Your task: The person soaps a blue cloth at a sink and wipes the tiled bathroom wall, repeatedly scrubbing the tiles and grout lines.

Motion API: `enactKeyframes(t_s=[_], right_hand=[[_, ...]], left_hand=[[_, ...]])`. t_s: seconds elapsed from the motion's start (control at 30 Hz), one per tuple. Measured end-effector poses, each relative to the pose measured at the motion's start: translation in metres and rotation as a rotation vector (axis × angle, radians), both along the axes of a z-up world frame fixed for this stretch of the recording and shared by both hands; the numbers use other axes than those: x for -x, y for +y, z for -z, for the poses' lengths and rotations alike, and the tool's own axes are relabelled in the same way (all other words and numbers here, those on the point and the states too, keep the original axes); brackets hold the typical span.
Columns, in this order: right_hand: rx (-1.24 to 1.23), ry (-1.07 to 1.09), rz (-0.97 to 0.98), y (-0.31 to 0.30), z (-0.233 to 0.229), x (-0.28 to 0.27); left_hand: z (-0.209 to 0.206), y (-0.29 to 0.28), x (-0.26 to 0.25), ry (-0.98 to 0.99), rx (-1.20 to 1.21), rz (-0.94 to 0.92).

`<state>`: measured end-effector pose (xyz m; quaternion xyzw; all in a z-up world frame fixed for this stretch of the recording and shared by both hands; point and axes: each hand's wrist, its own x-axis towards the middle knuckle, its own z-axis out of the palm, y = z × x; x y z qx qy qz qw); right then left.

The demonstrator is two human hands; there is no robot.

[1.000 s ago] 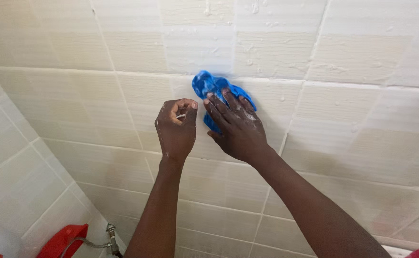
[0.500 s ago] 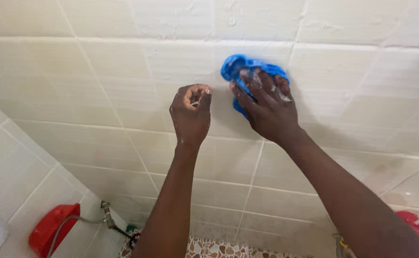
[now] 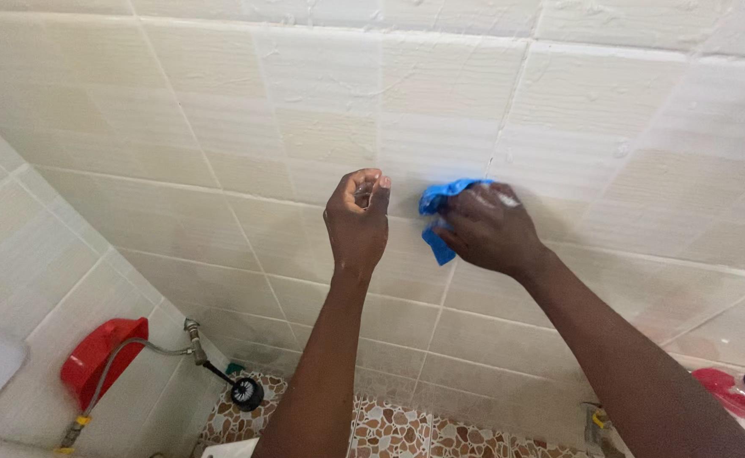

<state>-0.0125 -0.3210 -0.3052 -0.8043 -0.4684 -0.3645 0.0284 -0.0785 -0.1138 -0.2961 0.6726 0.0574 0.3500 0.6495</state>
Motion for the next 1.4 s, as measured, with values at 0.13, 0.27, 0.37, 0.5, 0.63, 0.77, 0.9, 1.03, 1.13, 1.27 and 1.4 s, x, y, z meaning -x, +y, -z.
enactKeyframes(t_s=[0.13, 0.27, 0.37, 0.5, 0.63, 0.77, 0.9, 1.03, 1.13, 1.27, 1.4], right_hand=[[-0.289, -0.244, 0.033, 0.009, -0.017, -0.004], [-0.27, -0.311, 0.1, 0.038, -0.022, -0.002], [-0.123, -0.269, 0.097, 0.054, -0.005, -0.001], [0.13, 0.016, -0.08, 0.056, 0.031, 0.003], [0.068, 0.078, -0.127, 0.05, 0.042, -0.005], [0.042, 0.061, -0.098, 0.044, 0.052, -0.004], [-0.231, -0.008, -0.034, 0.04, 0.066, 0.01], [-0.252, 0.072, 0.163, 0.042, 0.085, 0.024], [-0.391, 0.309, 0.212, 0.04, 0.092, 0.027], [-0.513, 0.348, 0.184, 0.047, 0.1, 0.025], [-0.551, 0.371, 0.133, 0.059, 0.116, 0.031]], left_hand=[[0.024, 0.015, 0.001, 0.01, -0.048, -0.083], [0.04, 0.025, 0.004, 0.099, -0.014, -0.105], [0.047, 0.024, 0.003, 0.012, 0.019, -0.101], [0.056, 0.018, -0.002, 0.087, -0.164, -0.038], [0.077, 0.009, -0.006, 0.143, -0.248, 0.038], [0.09, 0.007, -0.013, 0.01, -0.264, -0.132], [0.083, -0.014, -0.01, 0.271, -0.296, -0.063], [0.081, -0.034, 0.0, 0.252, -0.247, -0.061], [0.083, -0.039, 0.001, 0.272, -0.153, -0.005], [0.1, -0.043, -0.01, 0.253, -0.19, -0.028], [0.132, -0.044, -0.019, 0.12, -0.142, -0.101]])
